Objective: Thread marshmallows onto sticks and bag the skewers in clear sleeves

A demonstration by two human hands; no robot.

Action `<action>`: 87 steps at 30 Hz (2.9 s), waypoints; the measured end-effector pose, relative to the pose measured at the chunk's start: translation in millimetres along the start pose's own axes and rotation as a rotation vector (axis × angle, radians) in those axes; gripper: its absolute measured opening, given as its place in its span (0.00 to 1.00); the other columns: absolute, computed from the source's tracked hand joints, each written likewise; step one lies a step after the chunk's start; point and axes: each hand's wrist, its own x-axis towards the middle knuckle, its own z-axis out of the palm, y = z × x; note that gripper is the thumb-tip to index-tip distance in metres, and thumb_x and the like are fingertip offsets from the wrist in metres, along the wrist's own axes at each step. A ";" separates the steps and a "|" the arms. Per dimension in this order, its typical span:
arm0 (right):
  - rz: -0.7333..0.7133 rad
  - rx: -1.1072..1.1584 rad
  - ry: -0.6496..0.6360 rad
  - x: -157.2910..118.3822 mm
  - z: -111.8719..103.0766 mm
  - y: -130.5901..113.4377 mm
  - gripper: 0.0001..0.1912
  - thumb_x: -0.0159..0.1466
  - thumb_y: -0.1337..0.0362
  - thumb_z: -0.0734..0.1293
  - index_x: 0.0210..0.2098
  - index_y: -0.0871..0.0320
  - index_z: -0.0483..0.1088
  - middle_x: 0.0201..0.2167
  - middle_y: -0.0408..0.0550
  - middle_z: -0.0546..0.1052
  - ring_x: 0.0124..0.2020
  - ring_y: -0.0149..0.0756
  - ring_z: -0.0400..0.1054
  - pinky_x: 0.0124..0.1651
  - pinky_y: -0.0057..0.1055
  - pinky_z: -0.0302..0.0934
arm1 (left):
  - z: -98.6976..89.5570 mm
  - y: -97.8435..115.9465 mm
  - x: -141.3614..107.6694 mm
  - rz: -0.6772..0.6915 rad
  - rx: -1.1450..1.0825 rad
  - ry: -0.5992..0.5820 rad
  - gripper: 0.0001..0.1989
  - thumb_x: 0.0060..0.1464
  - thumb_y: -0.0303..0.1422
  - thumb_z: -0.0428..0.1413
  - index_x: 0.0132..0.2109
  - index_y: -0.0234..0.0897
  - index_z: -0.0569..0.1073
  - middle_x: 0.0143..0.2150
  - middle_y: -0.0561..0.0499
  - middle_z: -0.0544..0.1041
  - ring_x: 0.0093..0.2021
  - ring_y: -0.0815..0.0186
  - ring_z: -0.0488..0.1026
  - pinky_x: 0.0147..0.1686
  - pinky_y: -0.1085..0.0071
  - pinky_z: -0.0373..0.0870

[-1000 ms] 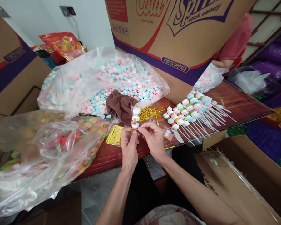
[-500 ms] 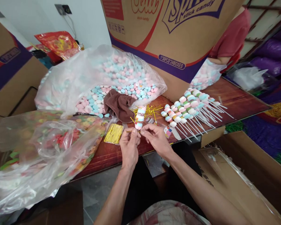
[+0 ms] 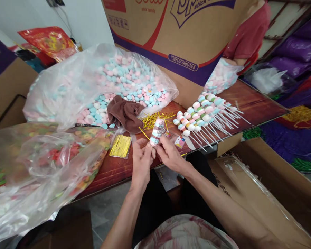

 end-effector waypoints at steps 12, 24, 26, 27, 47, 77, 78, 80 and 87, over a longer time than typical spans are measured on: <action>-0.003 -0.017 0.051 -4.4 -1.9 -2.6 0.09 0.69 0.67 0.57 0.31 0.55 0.60 0.26 0.41 0.68 0.29 0.32 0.63 0.35 0.30 0.60 | -9.4 -1.2 1.5 -0.263 -0.221 -0.018 0.13 0.43 0.33 0.70 0.35 0.33 0.76 0.25 0.57 0.69 0.21 0.80 0.56 0.20 0.82 0.52; -0.532 -0.442 0.307 -12.5 2.1 10.2 0.10 0.69 0.71 0.60 0.40 0.58 0.73 0.37 0.52 0.79 0.39 0.38 0.73 0.42 0.35 0.66 | -3.5 4.8 -4.9 -0.519 -0.503 -0.035 0.15 0.41 0.27 0.70 0.36 0.33 0.75 0.25 0.59 0.68 0.21 0.80 0.62 0.16 0.86 0.56; -0.457 -0.462 0.327 -12.6 6.8 4.5 0.10 0.69 0.71 0.58 0.36 0.58 0.71 0.34 0.52 0.77 0.38 0.39 0.71 0.42 0.36 0.64 | -0.5 2.9 -6.5 -0.456 -0.463 -0.049 0.14 0.43 0.31 0.70 0.37 0.35 0.76 0.27 0.57 0.70 0.24 0.77 0.66 0.20 0.83 0.63; -0.401 -0.454 0.338 -13.3 9.0 1.3 0.10 0.69 0.70 0.58 0.35 0.58 0.70 0.33 0.52 0.76 0.37 0.39 0.70 0.41 0.36 0.64 | 0.8 2.8 -6.3 -0.441 -0.449 -0.067 0.13 0.45 0.33 0.69 0.37 0.35 0.76 0.30 0.56 0.73 0.27 0.75 0.69 0.23 0.82 0.67; 0.366 0.615 0.280 -70.1 -17.5 -28.6 0.13 0.67 0.59 0.65 0.29 0.58 0.74 0.26 0.43 0.73 0.24 0.28 0.59 0.29 0.28 0.54 | 26.6 -9.2 -21.9 -0.027 0.324 -0.153 0.10 0.52 0.41 0.63 0.35 0.39 0.82 0.36 0.49 0.78 0.40 0.63 0.73 0.45 0.66 0.69; 0.434 0.676 0.431 -15.8 -24.3 4.3 0.12 0.53 0.57 0.74 0.28 0.58 0.71 0.22 0.39 0.70 0.19 0.24 0.54 0.19 0.24 0.46 | 12.4 -9.8 1.3 0.286 0.565 0.062 0.10 0.48 0.35 0.66 0.27 0.37 0.74 0.24 0.56 0.68 0.25 0.72 0.60 0.26 0.74 0.56; 0.426 0.686 0.441 -14.1 -21.8 3.7 0.12 0.53 0.57 0.73 0.28 0.58 0.71 0.22 0.39 0.69 0.20 0.24 0.55 0.20 0.23 0.47 | 10.9 -9.2 -2.9 0.234 0.542 0.064 0.13 0.49 0.37 0.66 0.25 0.36 0.73 0.22 0.57 0.66 0.24 0.72 0.58 0.25 0.74 0.54; 0.417 0.699 0.444 -13.0 -17.7 1.6 0.11 0.54 0.58 0.73 0.29 0.58 0.71 0.23 0.39 0.69 0.21 0.25 0.56 0.20 0.23 0.48 | 9.4 -7.9 -9.5 0.072 0.440 -0.019 0.18 0.51 0.42 0.64 0.23 0.34 0.73 0.20 0.56 0.64 0.22 0.74 0.56 0.23 0.74 0.53; 0.365 0.619 0.327 -18.9 -8.4 -2.5 0.15 0.61 0.53 0.68 0.27 0.57 0.67 0.22 0.39 0.65 0.21 0.25 0.52 0.21 0.24 0.45 | 14.3 -0.1 2.8 -0.343 -0.350 -0.009 0.12 0.42 0.31 0.70 0.36 0.37 0.79 0.39 0.51 0.80 0.30 0.76 0.70 0.33 0.78 0.68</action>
